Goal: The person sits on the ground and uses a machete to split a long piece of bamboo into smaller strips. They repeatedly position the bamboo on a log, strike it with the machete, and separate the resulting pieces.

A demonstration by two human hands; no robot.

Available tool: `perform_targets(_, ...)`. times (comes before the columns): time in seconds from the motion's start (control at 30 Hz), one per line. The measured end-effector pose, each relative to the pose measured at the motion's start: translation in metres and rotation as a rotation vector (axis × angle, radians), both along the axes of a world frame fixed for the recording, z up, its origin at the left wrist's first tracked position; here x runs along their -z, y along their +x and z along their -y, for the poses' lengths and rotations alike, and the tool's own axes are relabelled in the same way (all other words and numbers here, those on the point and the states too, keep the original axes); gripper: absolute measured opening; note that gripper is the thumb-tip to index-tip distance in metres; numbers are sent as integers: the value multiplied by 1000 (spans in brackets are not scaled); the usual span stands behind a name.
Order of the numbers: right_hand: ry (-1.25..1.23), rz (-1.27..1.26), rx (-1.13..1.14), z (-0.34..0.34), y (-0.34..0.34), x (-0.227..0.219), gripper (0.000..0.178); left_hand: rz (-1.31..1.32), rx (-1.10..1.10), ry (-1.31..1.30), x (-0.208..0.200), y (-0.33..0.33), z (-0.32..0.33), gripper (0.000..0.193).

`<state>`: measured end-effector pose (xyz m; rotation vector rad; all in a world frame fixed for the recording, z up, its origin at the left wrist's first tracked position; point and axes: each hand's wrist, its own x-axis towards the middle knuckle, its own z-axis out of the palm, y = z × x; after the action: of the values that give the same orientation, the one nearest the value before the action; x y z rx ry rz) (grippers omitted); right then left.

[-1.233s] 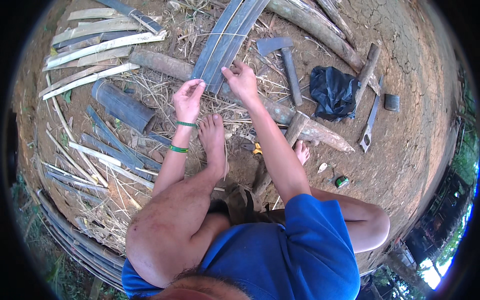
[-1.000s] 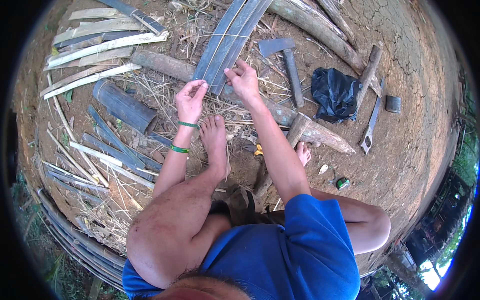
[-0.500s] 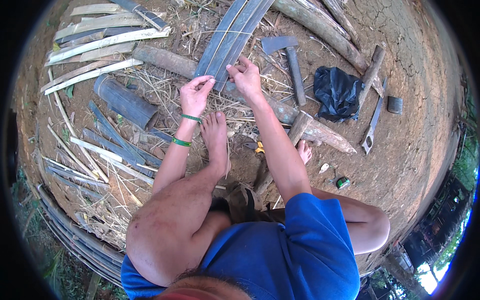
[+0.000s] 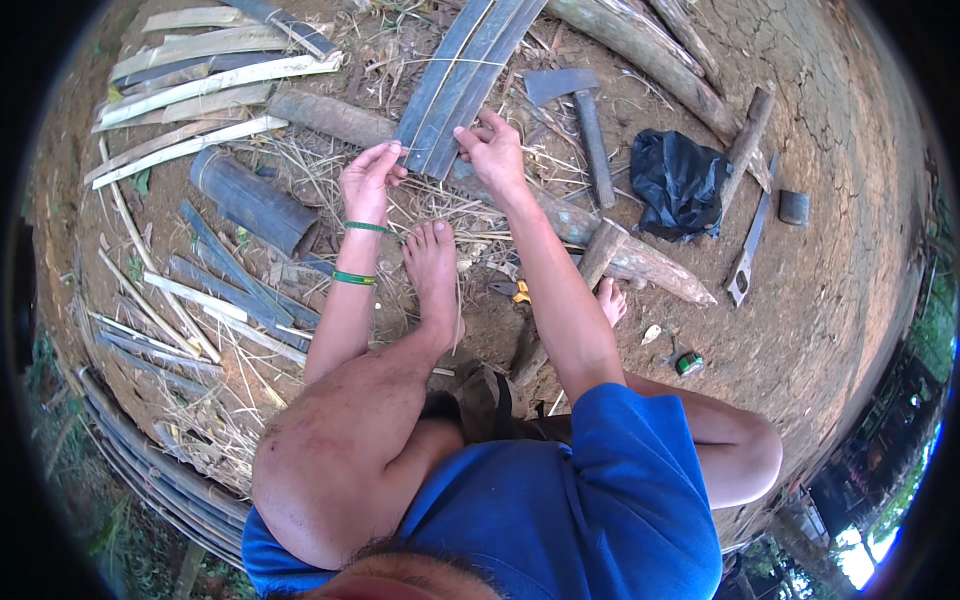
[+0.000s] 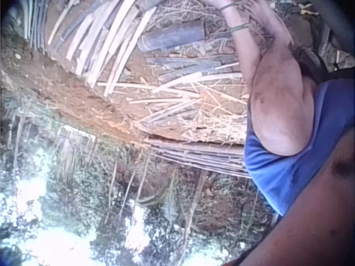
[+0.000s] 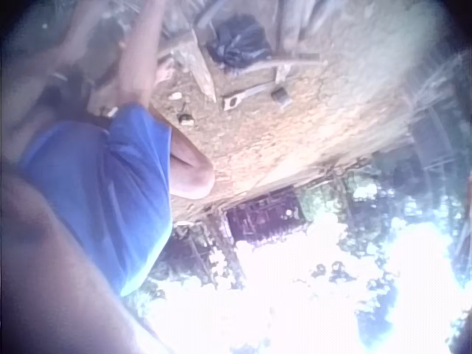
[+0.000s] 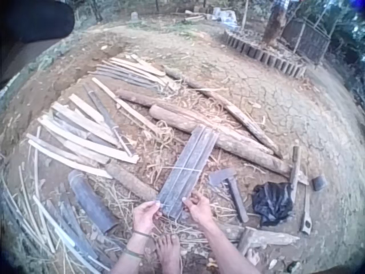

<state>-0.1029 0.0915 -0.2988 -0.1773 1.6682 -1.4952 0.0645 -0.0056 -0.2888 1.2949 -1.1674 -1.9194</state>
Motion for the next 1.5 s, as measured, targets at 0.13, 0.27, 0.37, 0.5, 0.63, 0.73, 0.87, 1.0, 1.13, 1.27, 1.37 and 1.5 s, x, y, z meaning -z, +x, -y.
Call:
perform_targets(0.13, -1, 2, -10, 0, 0, 0, 59, 2, -11, -10, 2, 2, 0, 22)
perform_targets(0.27, -13, 1, -10, -1, 1, 7, 61, 21, -5, -27, 4, 1, -2, 22)
perform_targets(0.37, -12, -5, -6, -1, 2, 6, 61, 21, 10, -44, 3, 1, -2, 21)
perform_targets(0.5, -28, 4, 8, -2, 1, 4, 59, 49, 78, -115, -3, -4, -7, 19)
perform_targets(0.63, -23, -9, 17, 0, 5, -1, 58, 60, 132, -188, -2, -6, -15, 20)
perform_targets(0.73, 1, 10, -31, -2, -1, 2, 72, 52, 130, -194, -3, -9, -16, 18)
perform_targets(0.87, -10, 1, 20, -1, 3, 3, 65, 26, 111, -166, -8, -8, -15, 17)
perform_targets(1.0, -55, -37, 4, -1, 4, 7, 62, 25, 127, -188, -4, -7, -13, 19)
perform_targets(1.13, -62, -17, 10, -2, 4, 6, 62, 41, 138, -192, -1, -6, -14, 20)
perform_targets(1.27, -72, -4, 14, -2, 5, 8, 63, 15, 132, -222, 2, -9, -17, 21)
perform_targets(1.37, -61, -9, 10, -2, 4, 11, 64, 70, 167, -201, 4, -12, -19, 18)
perform_targets(1.5, -51, -11, 15, -3, 4, 11, 64, 174, 210, -326, 7, -16, -24, 18)
